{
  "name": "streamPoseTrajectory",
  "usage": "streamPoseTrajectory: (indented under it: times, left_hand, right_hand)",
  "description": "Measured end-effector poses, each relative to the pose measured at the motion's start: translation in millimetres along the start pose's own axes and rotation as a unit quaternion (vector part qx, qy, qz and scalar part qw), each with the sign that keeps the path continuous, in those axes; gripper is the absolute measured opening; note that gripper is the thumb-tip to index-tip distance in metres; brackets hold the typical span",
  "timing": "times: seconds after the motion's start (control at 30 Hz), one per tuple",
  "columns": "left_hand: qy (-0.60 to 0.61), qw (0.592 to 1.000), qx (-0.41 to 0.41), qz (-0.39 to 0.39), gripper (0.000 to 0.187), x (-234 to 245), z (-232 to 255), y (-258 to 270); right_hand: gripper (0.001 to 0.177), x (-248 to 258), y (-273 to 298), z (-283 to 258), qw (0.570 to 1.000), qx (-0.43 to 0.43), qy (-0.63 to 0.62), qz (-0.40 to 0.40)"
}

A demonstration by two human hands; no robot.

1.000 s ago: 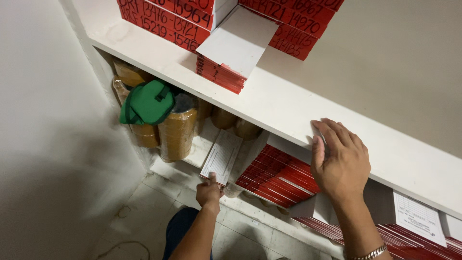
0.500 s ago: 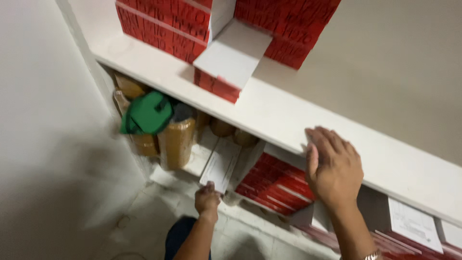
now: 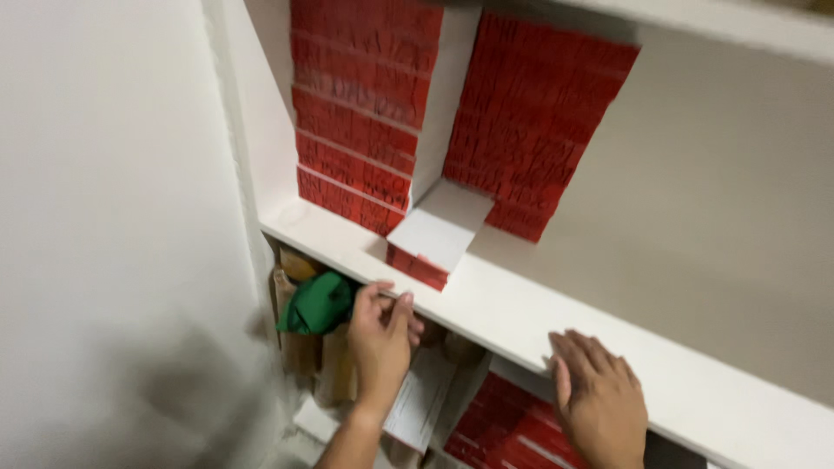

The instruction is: The person rearranges stacks of red-bordered packets on white shelves by hand, moving individual packets or small groups between different positions and stacks.

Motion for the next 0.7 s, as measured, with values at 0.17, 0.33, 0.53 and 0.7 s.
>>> streamPoseTrajectory:
  times: [0.17, 0.33, 0.53, 0.7]
  left_hand:
    - [-0.055, 0.998, 0.038, 0.022, 0.022, -22, 32, -31]
    - [-0.083, 0.996, 0.028, 0.02, 0.026, -33, 30, -43]
    - [-0.181, 0.976, -0.103, 0.064, 0.047, -33, 46, -37]
    - [-0.319, 0.926, -0.201, 0.004, 0.122, -52, 50, -29]
  right_hand:
    - [0.04, -15, 1, 10, 1.0, -0.015, -0.004, -0.005]
    - [0.044, -24, 5, 15, 0.997, -0.061, -0.011, -0.047]
    - [0.045, -30, 6, 20, 0.996, -0.074, -0.013, -0.057]
    - [0.043, -30, 8, 19, 0.996, -0.071, -0.015, -0.045]
Point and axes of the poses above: each hand's wrist, its own y-axis away from the middle knuckle, its own x-axis out of the back of the hand, z = x × y, the point moved 7 cm from there along -y, towards the middle knuckle, and after that the axes turned 2 degrees about y, right-handed, at the moved point
